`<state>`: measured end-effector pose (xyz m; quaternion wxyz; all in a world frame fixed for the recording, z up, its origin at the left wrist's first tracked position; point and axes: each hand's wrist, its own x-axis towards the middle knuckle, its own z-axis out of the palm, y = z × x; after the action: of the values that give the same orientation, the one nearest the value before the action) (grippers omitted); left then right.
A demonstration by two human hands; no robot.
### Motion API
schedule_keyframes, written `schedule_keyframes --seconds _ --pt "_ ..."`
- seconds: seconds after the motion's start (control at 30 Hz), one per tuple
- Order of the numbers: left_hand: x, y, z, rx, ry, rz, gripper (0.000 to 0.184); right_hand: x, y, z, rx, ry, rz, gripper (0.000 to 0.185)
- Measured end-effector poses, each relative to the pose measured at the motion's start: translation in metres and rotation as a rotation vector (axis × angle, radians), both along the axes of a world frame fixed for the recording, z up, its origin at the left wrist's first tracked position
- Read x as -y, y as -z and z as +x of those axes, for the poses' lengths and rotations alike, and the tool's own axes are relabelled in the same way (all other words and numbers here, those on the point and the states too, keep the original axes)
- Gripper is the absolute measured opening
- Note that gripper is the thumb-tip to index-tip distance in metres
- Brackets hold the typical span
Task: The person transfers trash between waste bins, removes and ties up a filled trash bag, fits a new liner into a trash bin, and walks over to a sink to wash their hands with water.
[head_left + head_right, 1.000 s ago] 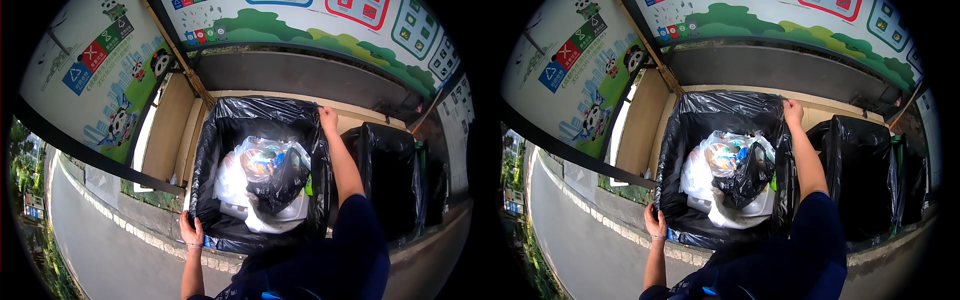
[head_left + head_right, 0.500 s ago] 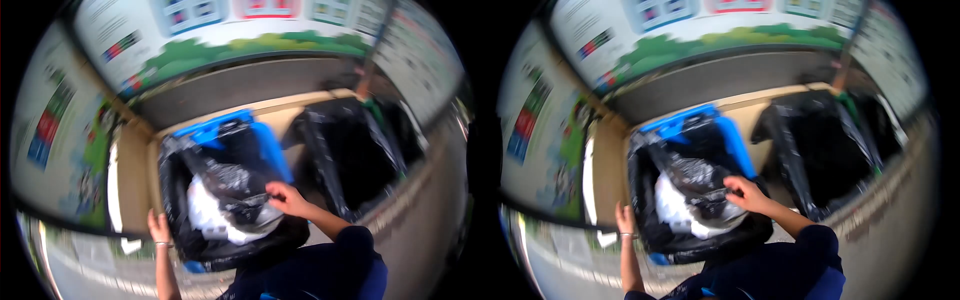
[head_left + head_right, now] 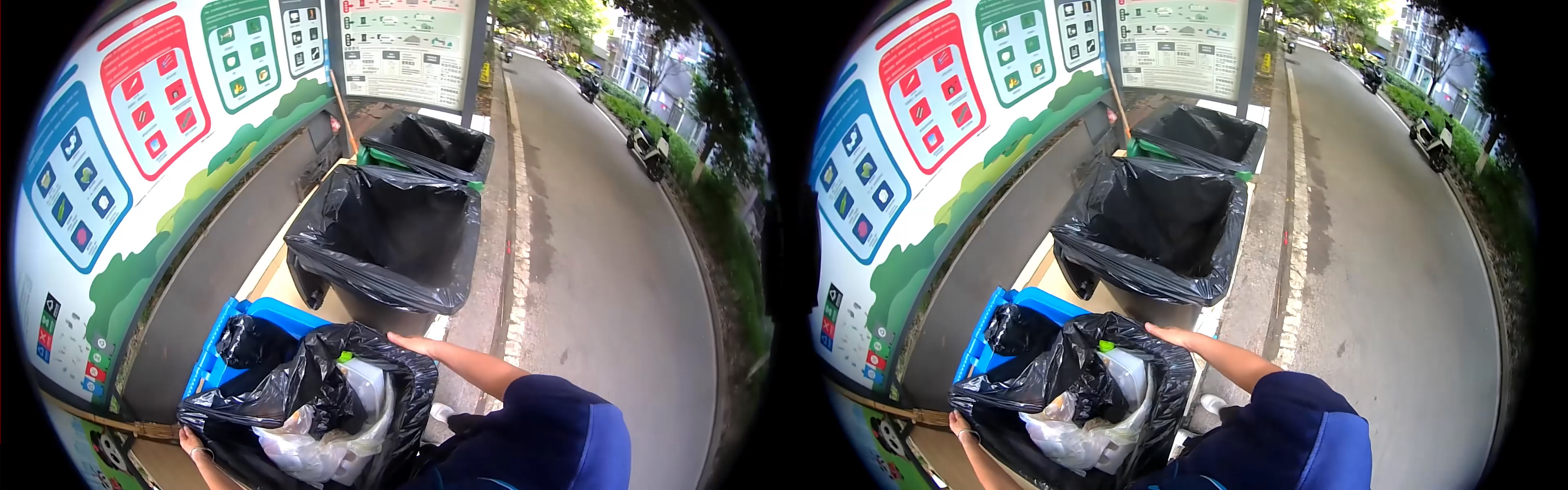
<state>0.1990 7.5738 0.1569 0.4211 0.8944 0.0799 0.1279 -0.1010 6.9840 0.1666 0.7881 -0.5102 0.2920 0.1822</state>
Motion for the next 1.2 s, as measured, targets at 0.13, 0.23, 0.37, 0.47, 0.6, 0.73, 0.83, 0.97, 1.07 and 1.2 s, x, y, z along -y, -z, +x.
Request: schedule_keyframes --seconds 0.13,0.23,0.37,0.47,0.6,0.73,0.83,0.97,1.07,1.2 --pt "0.003 0.005 -0.003 0.107 -0.202 -0.002 0.038 0.001 0.016 0.003 0.044 -0.037 0.093 0.04" --pt "0.018 -0.027 -0.059 0.321 -0.293 -0.104 0.038 -0.01 -0.015 -0.002 -0.032 0.076 -0.289 0.042" --pt "0.086 -0.08 -0.192 0.264 0.197 0.289 0.018 0.009 0.058 0.006 0.215 0.223 -0.662 0.034" --pt "0.108 -0.085 -0.277 0.159 0.178 0.521 0.014 0.001 0.018 -0.013 0.319 0.363 -0.93 0.031" --pt "0.071 -0.064 -0.368 -0.119 0.005 0.172 0.051 0.006 0.006 -0.054 0.299 0.319 -1.135 0.029" --pt "0.086 -0.045 -0.402 -0.298 -0.009 -0.226 0.042 0.002 -0.039 -0.092 0.211 0.044 -0.82 0.031" --pt "0.102 -0.058 -0.404 -0.456 -0.005 -0.26 0.051 -0.001 -0.083 -0.113 0.133 -0.585 -0.409 0.035" --pt "0.103 -0.011 -0.389 -0.06 -0.067 -0.176 0.059 -0.014 -0.107 -0.107 0.335 -0.923 -0.106 0.026" --pt "0.1 0.002 -0.383 -0.348 0.005 -1.153 0.078 -0.027 -0.137 -0.074 0.517 -0.783 -0.135 0.021" --pt "0.12 -0.044 -0.392 -0.452 -0.128 -1.178 0.08 -0.026 -0.129 -0.021 0.798 -0.556 -0.727 0.026"
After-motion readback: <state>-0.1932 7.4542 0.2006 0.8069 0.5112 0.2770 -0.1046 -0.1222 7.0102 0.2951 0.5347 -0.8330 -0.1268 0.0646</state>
